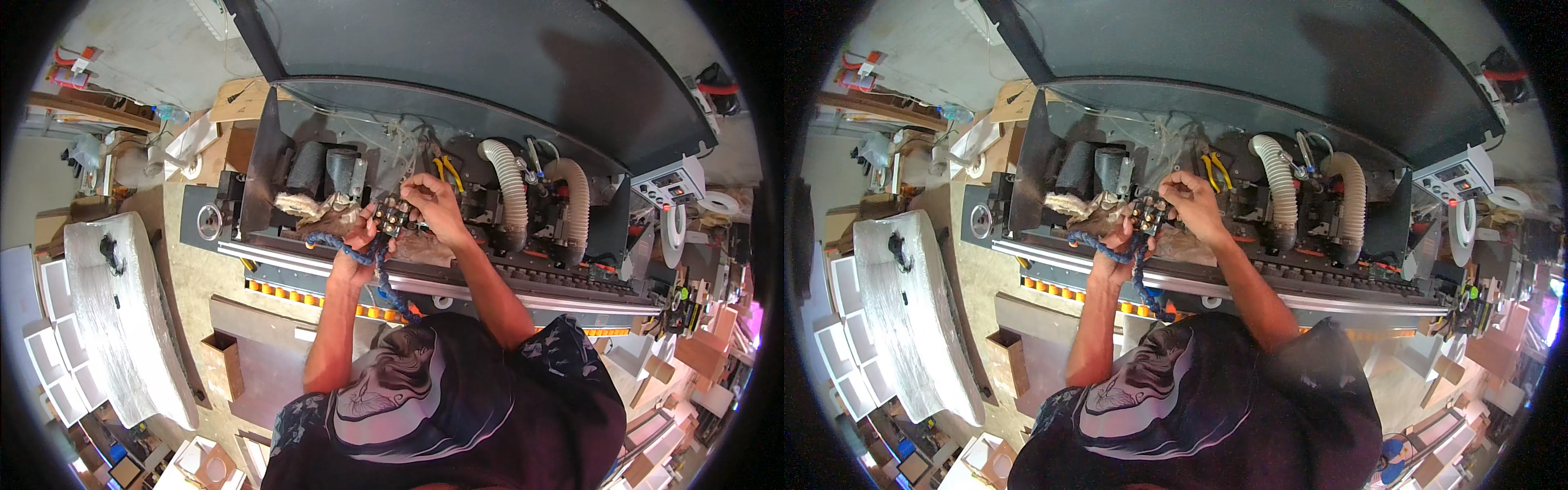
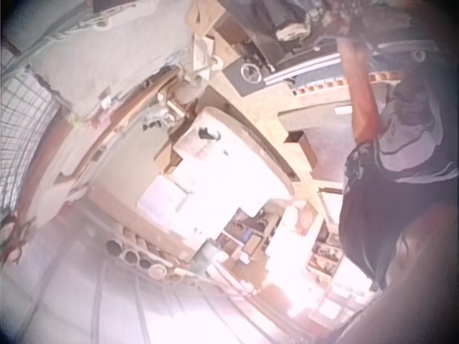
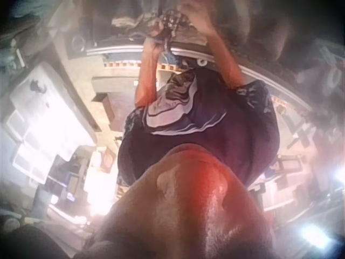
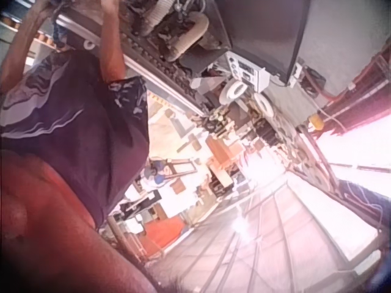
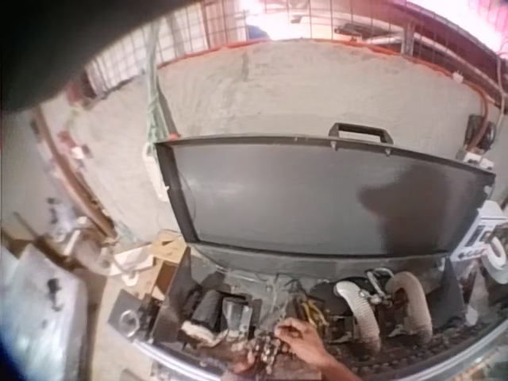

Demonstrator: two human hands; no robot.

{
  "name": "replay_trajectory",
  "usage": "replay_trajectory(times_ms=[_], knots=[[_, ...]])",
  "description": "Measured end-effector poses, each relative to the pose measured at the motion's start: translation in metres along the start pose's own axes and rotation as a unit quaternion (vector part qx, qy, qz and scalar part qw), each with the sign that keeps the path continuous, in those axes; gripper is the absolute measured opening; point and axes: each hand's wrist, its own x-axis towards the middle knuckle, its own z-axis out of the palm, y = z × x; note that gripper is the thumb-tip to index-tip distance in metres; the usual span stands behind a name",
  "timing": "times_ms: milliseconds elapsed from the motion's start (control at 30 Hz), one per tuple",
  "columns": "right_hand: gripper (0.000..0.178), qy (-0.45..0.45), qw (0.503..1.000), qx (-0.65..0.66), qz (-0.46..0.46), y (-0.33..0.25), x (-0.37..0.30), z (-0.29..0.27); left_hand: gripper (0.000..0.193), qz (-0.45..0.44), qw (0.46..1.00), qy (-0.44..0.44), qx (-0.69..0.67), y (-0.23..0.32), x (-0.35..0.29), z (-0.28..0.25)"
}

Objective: The person assembles a small electronic component, likely a solenoid valve, by attaching a flexible blue air hose and securing it with a metal clamp. They then connect a wire to the component and place the assembly into a larger machine.

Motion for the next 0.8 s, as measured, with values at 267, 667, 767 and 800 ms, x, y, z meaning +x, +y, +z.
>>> replay_trajectory(times_ms=[267,667,767,800], knots=[[0.024,0.053,0.999,-0.003,-0.002,0.017,0.001,0.016,0.068,0.026,0.997,-0.008,0.078,0.011,0.010,-0.009],[0.039,0.217,0.888,-0.378,-0.144,0.051,0.075,-0.007,0.051,0.059,0.992,0.061,0.090,0.045,0.057,0.006],[0.039,0.225,0.919,-0.300,-0.119,0.051,0.089,-0.004,0.051,0.060,0.991,0.078,0.088,0.041,0.063,0.009],[0.039,0.218,0.932,-0.263,-0.122,0.048,0.092,-0.003,0.053,0.066,0.989,0.086,0.101,0.041,0.062,0.012]])
